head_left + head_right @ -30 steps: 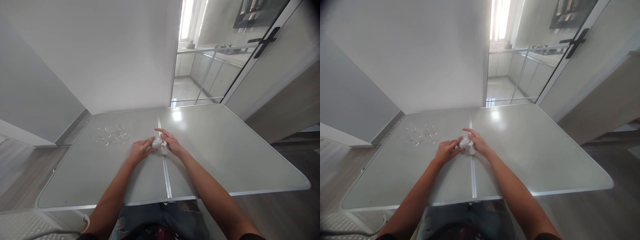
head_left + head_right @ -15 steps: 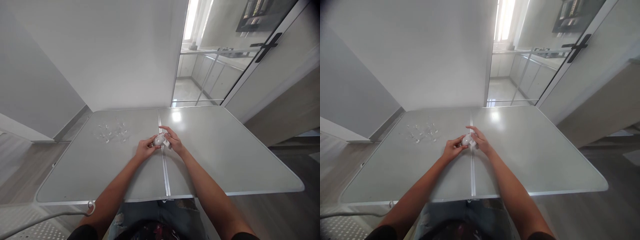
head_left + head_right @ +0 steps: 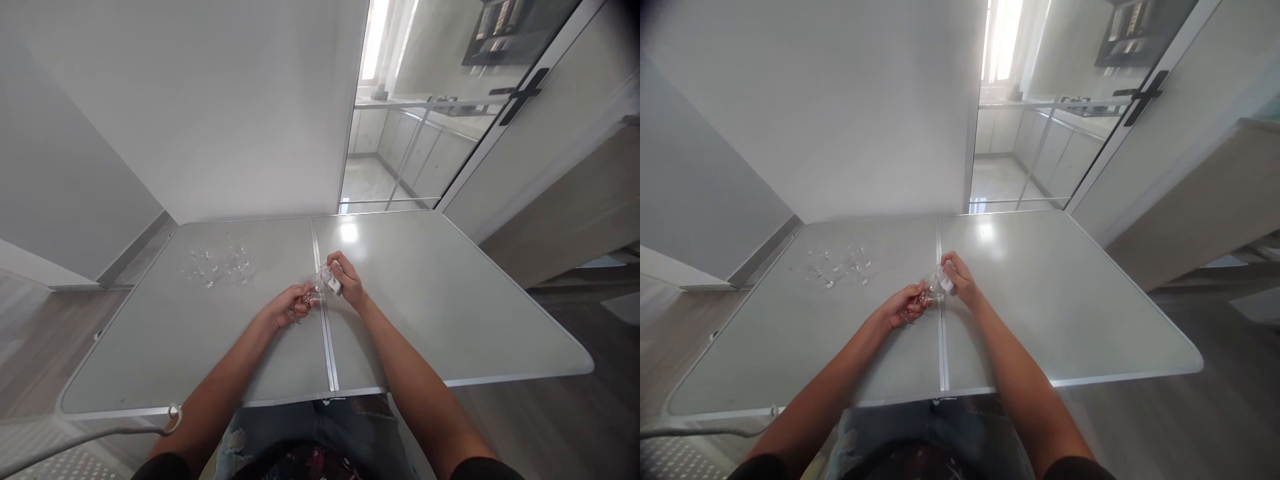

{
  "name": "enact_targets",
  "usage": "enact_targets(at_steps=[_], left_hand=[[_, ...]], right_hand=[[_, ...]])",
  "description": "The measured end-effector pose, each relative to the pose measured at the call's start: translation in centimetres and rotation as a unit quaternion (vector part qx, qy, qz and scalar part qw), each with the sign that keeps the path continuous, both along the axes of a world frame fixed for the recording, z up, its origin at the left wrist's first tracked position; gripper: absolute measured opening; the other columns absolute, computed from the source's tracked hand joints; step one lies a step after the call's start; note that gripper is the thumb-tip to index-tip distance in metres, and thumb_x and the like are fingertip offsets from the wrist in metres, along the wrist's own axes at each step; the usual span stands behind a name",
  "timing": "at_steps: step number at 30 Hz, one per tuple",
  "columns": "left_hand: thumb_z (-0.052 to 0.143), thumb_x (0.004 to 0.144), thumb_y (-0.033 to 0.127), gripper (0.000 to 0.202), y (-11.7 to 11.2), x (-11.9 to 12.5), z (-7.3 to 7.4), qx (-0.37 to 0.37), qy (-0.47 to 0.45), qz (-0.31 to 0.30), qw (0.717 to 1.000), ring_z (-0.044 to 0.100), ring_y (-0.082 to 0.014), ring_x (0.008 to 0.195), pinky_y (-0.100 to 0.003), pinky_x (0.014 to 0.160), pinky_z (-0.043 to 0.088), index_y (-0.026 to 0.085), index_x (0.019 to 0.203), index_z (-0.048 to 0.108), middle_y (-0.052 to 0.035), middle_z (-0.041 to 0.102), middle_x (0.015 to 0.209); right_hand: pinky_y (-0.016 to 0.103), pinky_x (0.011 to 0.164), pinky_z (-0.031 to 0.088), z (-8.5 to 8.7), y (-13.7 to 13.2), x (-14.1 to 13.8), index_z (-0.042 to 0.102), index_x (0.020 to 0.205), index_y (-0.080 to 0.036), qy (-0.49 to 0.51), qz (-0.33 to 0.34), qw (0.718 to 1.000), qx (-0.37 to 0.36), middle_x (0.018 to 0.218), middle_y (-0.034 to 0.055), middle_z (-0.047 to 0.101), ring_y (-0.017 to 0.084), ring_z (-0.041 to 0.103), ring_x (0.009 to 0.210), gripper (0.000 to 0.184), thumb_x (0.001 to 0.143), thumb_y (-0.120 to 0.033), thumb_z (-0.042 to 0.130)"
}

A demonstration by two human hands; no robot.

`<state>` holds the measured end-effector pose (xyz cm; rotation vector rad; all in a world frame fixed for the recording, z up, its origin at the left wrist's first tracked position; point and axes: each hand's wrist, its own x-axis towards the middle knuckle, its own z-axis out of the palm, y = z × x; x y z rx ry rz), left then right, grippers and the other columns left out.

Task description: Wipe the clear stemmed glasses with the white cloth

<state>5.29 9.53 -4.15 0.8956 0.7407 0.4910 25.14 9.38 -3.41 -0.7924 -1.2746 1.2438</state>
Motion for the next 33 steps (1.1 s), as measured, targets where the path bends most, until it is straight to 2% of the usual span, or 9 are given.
enact_targets(at_steps=[2, 4, 6, 8, 10, 12, 14, 22, 33], left_hand=[[0.067, 0.082, 0.065, 0.054, 0.0, 0.0, -0.1, 0.045, 0.028, 0.006, 0.999, 0.024, -0.0014, 0.041, -0.018, 0.040, 0.021, 0.012, 0.086, 0.066, -0.0017, 0.058, 0.067], [0.064, 0.084, 0.065, 0.057, -0.2, 0.0, -0.4, 0.186, 0.103, 0.054, 0.976, 0.035, -0.0047, 0.042, -0.020, 0.043, 0.028, 0.011, 0.098, 0.071, -0.0023, 0.061, 0.067], [0.067, 0.084, 0.062, 0.060, -0.3, 0.0, -0.9, 0.375, 0.212, 0.117, 0.895, 0.048, -0.0096, 0.050, -0.022, 0.051, 0.037, 0.013, 0.117, 0.071, -0.0022, 0.064, 0.067], [0.070, 0.084, 0.058, 0.061, -0.3, -0.4, -1.5, 0.530, 0.318, 0.161, 0.769, 0.058, -0.0139, 0.058, -0.024, 0.059, 0.041, 0.018, 0.131, 0.068, -0.0031, 0.069, 0.070], [0.069, 0.087, 0.054, 0.056, 0.0, -0.9, -2.0, 0.620, 0.385, 0.167, 0.662, 0.064, -0.0163, 0.064, -0.025, 0.061, 0.041, 0.023, 0.134, 0.067, -0.0058, 0.074, 0.077], [0.066, 0.091, 0.051, 0.049, 0.3, -1.3, -2.2, 0.665, 0.413, 0.157, 0.601, 0.068, -0.0178, 0.068, -0.026, 0.062, 0.041, 0.027, 0.133, 0.067, -0.0079, 0.077, 0.084], [0.064, 0.093, 0.050, 0.046, 0.6, -1.4, -2.3, 0.685, 0.424, 0.156, 0.572, 0.070, -0.0190, 0.071, -0.027, 0.063, 0.041, 0.028, 0.133, 0.068, -0.0087, 0.079, 0.090], [0.060, 0.095, 0.050, 0.050, 0.3, -0.8, -2.9, 0.674, 0.448, 0.179, 0.560, 0.069, -0.0189, 0.069, -0.028, 0.062, 0.040, 0.026, 0.139, 0.063, -0.0078, 0.078, 0.085], [0.065, 0.092, 0.045, 0.053, -0.4, -0.7, -2.4, 0.654, 0.427, 0.142, 0.609, 0.066, -0.0155, 0.064, -0.024, 0.059, 0.038, 0.025, 0.142, 0.060, -0.0040, 0.076, 0.078]], right_hand=[[0.025, 0.050, 0.026, 0.0, 0.1, -0.1, 0.051, 0.095, -0.026, -0.004, -0.006, 1.000, -0.004, 0.062, -0.0053, 0.043, 0.012, 0.033, 0.052, 0.037, 0.091, -0.062, 0.058], [0.024, 0.049, 0.025, 0.0, 0.2, -0.3, 0.052, 0.097, -0.026, -0.013, -0.015, 1.000, -0.012, 0.061, -0.0058, 0.043, 0.012, 0.033, 0.051, 0.036, 0.092, -0.061, 0.057], [0.024, 0.049, 0.027, 0.1, 0.3, -0.5, 0.053, 0.098, -0.025, -0.017, -0.027, 0.999, -0.017, 0.061, -0.0058, 0.044, 0.012, 0.035, 0.051, 0.035, 0.093, -0.059, 0.057], [0.024, 0.052, 0.031, 0.1, 0.2, -0.7, 0.055, 0.104, -0.025, -0.010, -0.028, 0.999, -0.027, 0.063, -0.0053, 0.048, 0.012, 0.039, 0.054, 0.035, 0.093, -0.058, 0.058], [0.024, 0.054, 0.035, 0.1, 0.2, -0.9, 0.056, 0.115, -0.026, 0.002, -0.010, 0.999, -0.050, 0.066, -0.0048, 0.051, 0.013, 0.043, 0.057, 0.039, 0.092, -0.058, 0.058], [0.024, 0.055, 0.037, 0.0, 0.1, -1.1, 0.054, 0.125, -0.026, 0.007, 0.011, 0.997, -0.072, 0.066, -0.0048, 0.053, 0.014, 0.044, 0.057, 0.046, 0.092, -0.059, 0.057], [0.025, 0.056, 0.039, 0.0, 0.1, -1.1, 0.054, 0.128, -0.027, 0.004, 0.003, 0.997, -0.076, 0.067, -0.0047, 0.053, 0.014, 0.045, 0.058, 0.049, 0.092, -0.059, 0.057], [0.025, 0.061, 0.041, 0.0, 0.2, -1.0, 0.053, 0.132, -0.027, 0.021, -0.106, 0.993, -0.054, 0.072, -0.0035, 0.053, 0.015, 0.047, 0.064, 0.048, 0.094, -0.055, 0.056], [0.024, 0.055, 0.035, 0.5, -0.2, -0.2, 0.052, 0.129, -0.026, -0.045, 0.049, 0.997, -0.029, 0.065, -0.0048, 0.050, 0.013, 0.041, 0.057, 0.044, 0.098, -0.056, 0.050]])
